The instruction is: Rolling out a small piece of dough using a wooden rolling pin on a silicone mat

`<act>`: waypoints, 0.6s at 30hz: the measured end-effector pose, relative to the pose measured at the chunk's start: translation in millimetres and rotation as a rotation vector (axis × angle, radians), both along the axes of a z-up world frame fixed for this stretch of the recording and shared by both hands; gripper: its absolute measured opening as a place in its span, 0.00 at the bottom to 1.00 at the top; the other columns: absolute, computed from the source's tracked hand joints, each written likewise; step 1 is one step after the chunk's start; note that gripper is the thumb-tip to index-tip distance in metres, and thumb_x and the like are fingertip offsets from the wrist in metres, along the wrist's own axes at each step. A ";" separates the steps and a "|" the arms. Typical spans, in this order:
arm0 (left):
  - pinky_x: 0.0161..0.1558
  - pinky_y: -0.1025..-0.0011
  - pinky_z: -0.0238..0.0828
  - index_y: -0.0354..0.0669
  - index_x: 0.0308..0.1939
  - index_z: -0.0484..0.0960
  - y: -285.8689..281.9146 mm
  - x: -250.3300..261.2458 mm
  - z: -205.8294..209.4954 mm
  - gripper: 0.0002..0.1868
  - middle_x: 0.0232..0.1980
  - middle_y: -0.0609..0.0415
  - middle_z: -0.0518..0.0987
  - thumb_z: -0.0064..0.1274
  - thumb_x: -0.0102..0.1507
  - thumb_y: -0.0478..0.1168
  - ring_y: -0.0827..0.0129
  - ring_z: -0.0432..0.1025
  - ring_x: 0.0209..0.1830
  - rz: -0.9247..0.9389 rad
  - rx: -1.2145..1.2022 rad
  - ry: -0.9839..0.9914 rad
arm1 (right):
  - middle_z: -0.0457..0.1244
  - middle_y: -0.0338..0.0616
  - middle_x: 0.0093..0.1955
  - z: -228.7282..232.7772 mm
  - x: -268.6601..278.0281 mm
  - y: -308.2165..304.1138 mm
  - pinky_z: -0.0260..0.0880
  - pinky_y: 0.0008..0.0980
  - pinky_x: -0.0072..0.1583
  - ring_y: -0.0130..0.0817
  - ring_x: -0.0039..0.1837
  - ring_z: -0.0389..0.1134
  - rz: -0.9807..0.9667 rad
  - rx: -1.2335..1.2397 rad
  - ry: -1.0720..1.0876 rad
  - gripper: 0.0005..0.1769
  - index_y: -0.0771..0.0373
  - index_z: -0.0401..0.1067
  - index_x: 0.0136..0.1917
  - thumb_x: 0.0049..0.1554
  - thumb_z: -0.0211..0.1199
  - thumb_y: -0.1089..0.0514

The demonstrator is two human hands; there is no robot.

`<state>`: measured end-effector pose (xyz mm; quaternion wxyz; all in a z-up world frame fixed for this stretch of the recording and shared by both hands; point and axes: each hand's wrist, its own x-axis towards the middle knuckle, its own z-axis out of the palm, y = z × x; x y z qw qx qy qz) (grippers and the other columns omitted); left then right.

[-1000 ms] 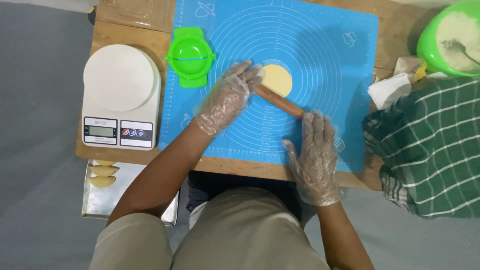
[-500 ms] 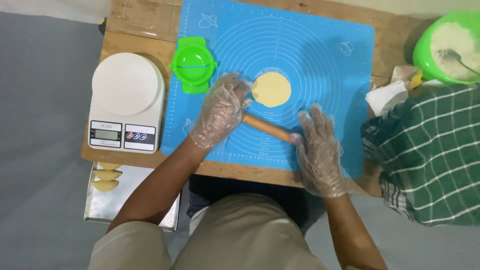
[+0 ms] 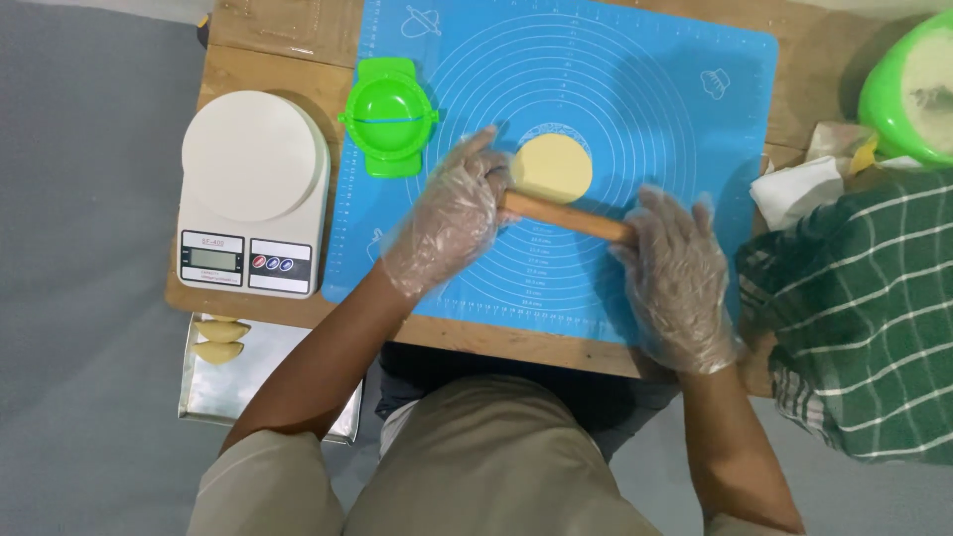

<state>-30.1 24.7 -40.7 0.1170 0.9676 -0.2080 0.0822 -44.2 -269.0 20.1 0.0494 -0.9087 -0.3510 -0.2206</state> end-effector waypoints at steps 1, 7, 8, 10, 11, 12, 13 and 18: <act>0.81 0.58 0.44 0.50 0.57 0.82 -6.8 2.7 9.7 0.32 0.68 0.54 0.76 0.55 0.61 0.67 0.59 0.55 0.80 0.076 0.056 0.040 | 0.67 0.54 0.67 5.9 5.9 2.3 0.63 0.58 0.71 0.52 0.68 0.69 -0.013 0.004 0.046 0.19 0.62 0.72 0.60 0.64 0.65 0.46; 0.81 0.50 0.32 0.49 0.75 0.70 -16.7 40.2 -18.0 0.34 0.82 0.50 0.56 0.40 0.73 0.64 0.51 0.41 0.84 0.217 -0.008 -0.048 | 0.62 0.56 0.75 -15.5 47.1 -0.3 0.62 0.65 0.68 0.57 0.74 0.64 0.069 -0.011 0.044 0.22 0.62 0.69 0.65 0.68 0.50 0.45; 0.81 0.49 0.24 0.50 0.82 0.65 -15.7 48.7 -36.8 0.34 0.84 0.51 0.49 0.32 0.78 0.63 0.50 0.35 0.84 0.205 -0.012 -0.249 | 0.59 0.58 0.78 -12.2 48.7 2.9 0.58 0.68 0.69 0.60 0.77 0.60 0.082 -0.032 0.097 0.27 0.65 0.65 0.67 0.74 0.36 0.43; 0.79 0.46 0.32 0.52 0.82 0.60 -20.0 57.6 7.2 0.33 0.84 0.50 0.50 0.31 0.77 0.62 0.46 0.41 0.83 0.239 0.049 -0.072 | 0.56 0.57 0.80 -25.1 57.0 0.4 0.57 0.71 0.69 0.63 0.77 0.59 0.045 -0.056 0.099 0.29 0.65 0.62 0.74 0.73 0.39 0.42; 0.78 0.43 0.40 0.54 0.82 0.55 -22.5 62.4 29.7 0.33 0.84 0.49 0.51 0.30 0.75 0.61 0.43 0.46 0.82 0.274 0.108 0.097 | 0.53 0.57 0.83 -31.0 61.2 -0.9 0.56 0.75 0.69 0.67 0.78 0.59 0.010 -0.083 0.092 0.33 0.66 0.59 0.81 0.73 0.42 0.41; 0.78 0.43 0.40 0.54 0.82 0.55 -21.4 72.1 24.1 0.33 0.84 0.49 0.51 0.30 0.75 0.61 0.43 0.46 0.82 0.272 0.112 0.097 | 0.53 0.57 0.83 -34.8 65.3 -0.8 0.56 0.75 0.69 0.67 0.78 0.59 0.008 -0.079 0.093 0.33 0.66 0.59 0.81 0.73 0.42 0.41; 0.77 0.41 0.39 0.57 0.82 0.51 -20.6 81.7 18.8 0.33 0.84 0.49 0.52 0.28 0.76 0.62 0.43 0.48 0.82 0.281 0.173 0.078 | 0.48 0.55 0.85 -38.4 69.3 -0.8 0.54 0.74 0.71 0.62 0.81 0.52 -0.059 -0.120 0.123 0.35 0.64 0.57 0.83 0.73 0.42 0.39; 0.76 0.37 0.40 0.65 0.83 0.47 -23.3 121.4 9.6 0.32 0.84 0.49 0.50 0.29 0.76 0.61 0.43 0.48 0.82 0.282 0.257 0.097 | 0.48 0.59 0.84 -26.3 76.2 8.1 0.54 0.78 0.68 0.67 0.78 0.55 -0.123 -0.053 0.124 0.38 0.62 0.58 0.83 0.73 0.35 0.35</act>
